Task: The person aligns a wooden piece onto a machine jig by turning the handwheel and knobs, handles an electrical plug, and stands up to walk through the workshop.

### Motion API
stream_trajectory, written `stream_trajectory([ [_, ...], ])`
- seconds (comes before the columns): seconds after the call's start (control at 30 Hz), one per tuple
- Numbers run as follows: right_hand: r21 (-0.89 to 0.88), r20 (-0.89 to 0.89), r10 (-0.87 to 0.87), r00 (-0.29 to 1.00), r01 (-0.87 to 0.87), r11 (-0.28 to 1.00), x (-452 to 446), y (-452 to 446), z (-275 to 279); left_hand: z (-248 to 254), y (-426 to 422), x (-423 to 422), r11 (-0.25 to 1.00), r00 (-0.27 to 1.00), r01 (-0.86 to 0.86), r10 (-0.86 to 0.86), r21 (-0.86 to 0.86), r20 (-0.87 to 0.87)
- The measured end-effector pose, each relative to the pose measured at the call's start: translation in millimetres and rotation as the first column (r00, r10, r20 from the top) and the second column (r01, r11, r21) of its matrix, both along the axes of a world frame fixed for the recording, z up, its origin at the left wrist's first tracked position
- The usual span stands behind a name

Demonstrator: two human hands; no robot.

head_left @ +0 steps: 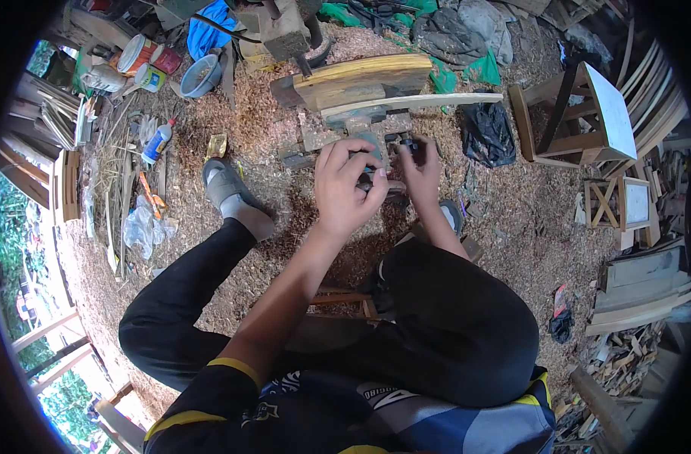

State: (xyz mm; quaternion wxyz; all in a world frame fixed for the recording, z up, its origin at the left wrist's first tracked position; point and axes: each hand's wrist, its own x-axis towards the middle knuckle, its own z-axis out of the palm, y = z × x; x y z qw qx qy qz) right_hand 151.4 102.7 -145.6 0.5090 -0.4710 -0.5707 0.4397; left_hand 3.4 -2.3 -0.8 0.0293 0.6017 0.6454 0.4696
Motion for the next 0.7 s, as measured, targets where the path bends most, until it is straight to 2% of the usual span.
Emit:
stream_trajectory([
  [0.07, 0.087, 0.295, 0.037, 0.955, -0.066, 0.994, 1, 1, 4, 0, 0, 0, 1.0, 1.0, 0.004, -0.004, 0.0, 0.008],
  [0.1, 0.18, 0.344, 0.025, 0.939, -0.092, 0.979, 3, 5, 1, 0, 0, 0, 1.0, 1.0, 0.004, -0.004, 0.0, 0.007],
  [0.13, 0.181, 0.342, 0.026, 0.939, -0.093, 0.979, 5, 10, -8, 0, 0, 0, 1.0, 1.0, 0.005, -0.005, 0.004, 0.006],
  [0.17, -0.136, 0.105, 0.136, 0.985, -0.121, 0.983, 8, 15, -17, 1, 0, 0, 1.0, 1.0, 0.006, -0.006, 0.006, 0.006],
  [0.2, -0.423, -0.158, 0.159, 0.975, -0.212, 0.881, 7, 19, -17, 1, 0, -1, 1.0, 1.0, 0.006, -0.006, 0.006, 0.004],
  [0.23, -0.597, -0.606, -0.116, 0.787, -0.354, 0.72, -3, 19, -19, 0, 0, 0, 1.0, 1.0, 0.006, -0.006, 0.007, 0.005],
  [0.27, -0.597, -0.607, -0.116, 0.787, -0.354, 0.72, -2, 23, -18, 0, 0, 0, 1.0, 1.0, 0.006, -0.006, 0.008, 0.006],
  [0.33, -0.612, -0.786, -0.225, 0.576, -0.667, 0.425, 0, 27, -15, -1, 1, 1, 1.0, 1.0, 0.003, -0.003, 0.015, 0.003],
  [0.37, -0.609, -0.787, -0.225, 0.574, -0.67, 0.423, -4, 25, -14, -1, 1, 0, 1.0, 1.0, -0.004, 0.004, 0.023, 0.0],
  [0.43, -0.706, -0.604, -0.167, 0.779, -0.426, 0.566, -13, 13, 0, -1, 0, -1, 1.0, 1.0, -0.003, 0.003, 0.018, -0.002],
  [0.47, -0.704, -0.605, -0.164, 0.779, -0.427, 0.567, -10, 10, -4, -1, 1, -1, 1.0, 1.0, 0.0, 0.0, 0.02, -0.001],
  [0.5, -0.553, -0.434, -0.02, 0.901, -0.248, 0.795, -7, 6, -5, -1, 2, -1, 1.0, 1.0, 0.0, 0.0, 0.022, 0.0],
  [0.53, -0.302, -0.201, 0.047, 0.978, -0.108, 0.947, -4, 2, -6, -1, 2, -1, 1.0, 1.0, -0.002, 0.002, 0.024, 0.0],
  [0.67, -0.291, -0.062, 0.093, 0.994, -0.107, 0.951, -4, 8, -29, 0, 0, 0, 1.0, 1.0, 0.013, -0.013, 0.002, 0.02],
  [0.7, -0.441, -0.253, 0.056, 0.966, -0.167, 0.882, -1, 16, -29, 0, 0, 0, 1.0, 1.0, 0.008, -0.008, 0.002, 0.021],
])
